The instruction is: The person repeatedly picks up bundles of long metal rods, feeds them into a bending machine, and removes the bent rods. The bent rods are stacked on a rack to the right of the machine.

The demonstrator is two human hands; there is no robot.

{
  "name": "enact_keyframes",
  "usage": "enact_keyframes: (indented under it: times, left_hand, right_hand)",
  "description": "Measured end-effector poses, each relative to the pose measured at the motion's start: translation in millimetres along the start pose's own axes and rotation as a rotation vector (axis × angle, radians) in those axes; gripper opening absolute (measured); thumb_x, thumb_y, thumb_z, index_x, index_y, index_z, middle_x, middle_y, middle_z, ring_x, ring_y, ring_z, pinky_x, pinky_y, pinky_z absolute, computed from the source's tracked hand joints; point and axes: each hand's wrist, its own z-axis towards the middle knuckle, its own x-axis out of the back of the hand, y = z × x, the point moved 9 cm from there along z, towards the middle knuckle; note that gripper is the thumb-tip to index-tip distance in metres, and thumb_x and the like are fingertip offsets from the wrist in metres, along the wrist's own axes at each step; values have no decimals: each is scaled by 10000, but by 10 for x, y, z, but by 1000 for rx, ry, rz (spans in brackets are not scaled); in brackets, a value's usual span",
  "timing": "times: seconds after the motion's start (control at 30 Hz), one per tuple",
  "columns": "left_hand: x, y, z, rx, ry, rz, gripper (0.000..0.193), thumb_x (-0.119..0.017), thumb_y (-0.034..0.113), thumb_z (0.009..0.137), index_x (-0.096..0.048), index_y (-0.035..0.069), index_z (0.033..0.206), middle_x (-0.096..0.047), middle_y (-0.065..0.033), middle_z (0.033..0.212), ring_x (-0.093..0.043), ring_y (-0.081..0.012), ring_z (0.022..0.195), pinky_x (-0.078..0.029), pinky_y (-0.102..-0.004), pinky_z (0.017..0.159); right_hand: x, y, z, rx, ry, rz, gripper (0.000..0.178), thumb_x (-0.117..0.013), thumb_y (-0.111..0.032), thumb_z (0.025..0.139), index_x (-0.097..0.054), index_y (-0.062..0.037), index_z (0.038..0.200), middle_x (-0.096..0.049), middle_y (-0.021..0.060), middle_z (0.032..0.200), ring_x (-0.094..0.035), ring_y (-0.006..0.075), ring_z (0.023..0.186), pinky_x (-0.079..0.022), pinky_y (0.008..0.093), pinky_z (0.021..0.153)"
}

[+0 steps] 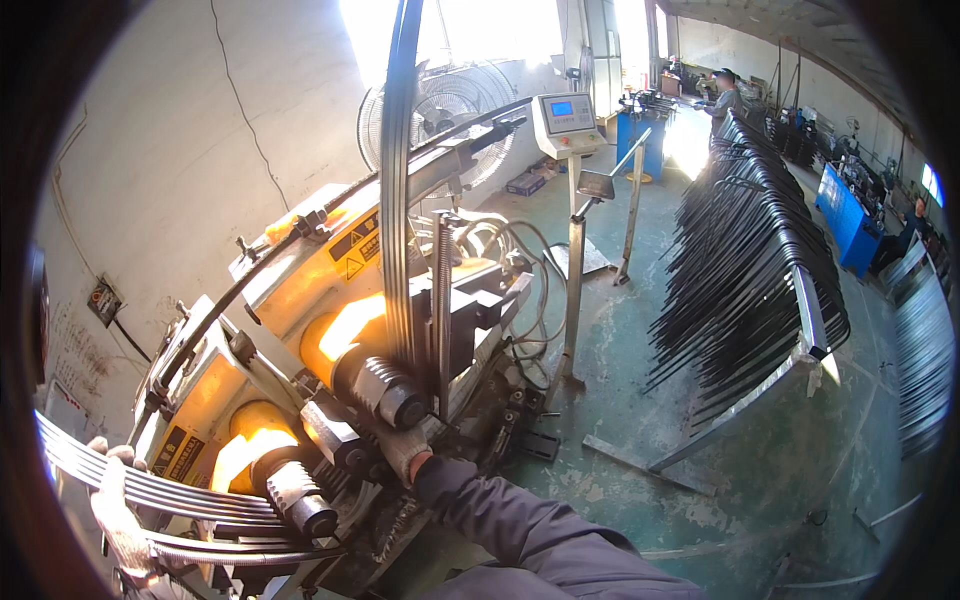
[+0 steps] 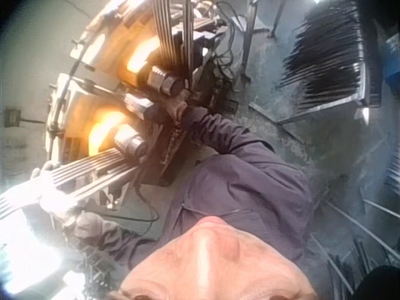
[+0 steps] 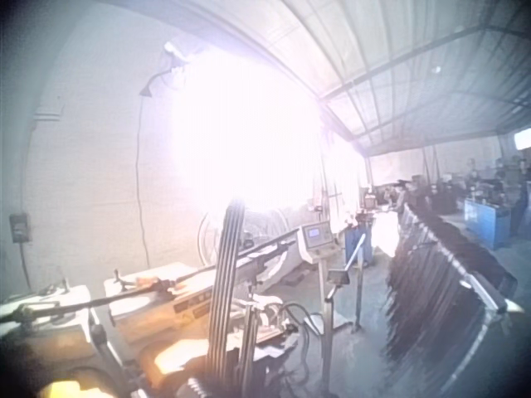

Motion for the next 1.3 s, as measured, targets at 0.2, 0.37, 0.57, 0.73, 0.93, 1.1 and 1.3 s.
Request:
enact_keyframes:
  times: [0.2, 0.37, 0.57, 0.73, 0.93, 1.1, 1.3]
  left_hand:
    - [-882, 229, 180, -2, -94, 401, 460, -717, 23, 1058, -562, 59, 1490, -758, -99, 1050, -736, -192, 894, -601, -347, 881]
    - [-1137, 338, 17, -11, -96, 379, 310, -741, 55, 1047, -668, 84, 1347, -714, -35, 1005, -710, -134, 923, -560, -285, 896]
    - [-1162, 378, -73, 55, -196, 389, 432, -707, 88, 1098, -555, 73, 1502, -696, -59, 1087, -695, -162, 999, -571, -329, 943]
    - [-1161, 357, -64, 37, -227, 376, 422, -699, 101, 1112, -551, 67, 1505, -696, -65, 1104, -694, -163, 1015, -567, -334, 962]
    - [-1171, 358, -69, -36, -213, 299, 385, -726, 118, 1090, -605, 69, 1451, -717, -67, 1083, -701, -158, 1003, -559, -329, 946]
    - [-1134, 367, -81, 13, -143, 395, 338, -771, 154, 1057, -681, 72, 1372, -753, -71, 1056, -723, -155, 968, -554, -322, 916]
    - [-1132, 335, -60, 18, -185, 357, 376, -777, 152, 1058, -670, 44, 1401, -757, -69, 1061, -734, -162, 994, -550, -316, 950]
  right_hand:
    - [4, -10, -32, -45, -131, -327, 497, -815, -338, 1086, -747, -33, 1471, -767, 116, 1459, -708, 207, 1343, -563, 392, 1115]
    - [72, -76, -84, -257, -11, 220, 514, -856, -388, 1054, -780, -47, 1431, -798, 110, 1409, -751, 216, 1270, -583, 410, 1068]
    - [97, -115, -42, -210, 45, 86, 493, -874, -409, 1039, -806, -51, 1370, -832, 78, 1290, -776, 194, 1147, -598, 390, 991]
    - [65, -55, -17, -191, 11, 105, 477, -865, -410, 1048, -813, -53, 1360, -835, 78, 1287, -781, 200, 1141, -597, 398, 992]
    - [58, -9, -32, -201, 5, 112, 496, -859, -410, 1055, -801, -56, 1398, -821, 93, 1339, -769, 209, 1208, -589, 397, 1034]
    - [66, -52, -8, -113, 9, 45, 549, -827, -425, 1079, -757, -43, 1468, -792, 111, 1413, -749, 228, 1278, -579, 397, 1080]
    - [35, -72, -16, -116, -62, -102, 556, -776, -416, 1106, -729, -40, 1513, -758, 151, 1492, -709, 269, 1392, -544, 414, 1154]
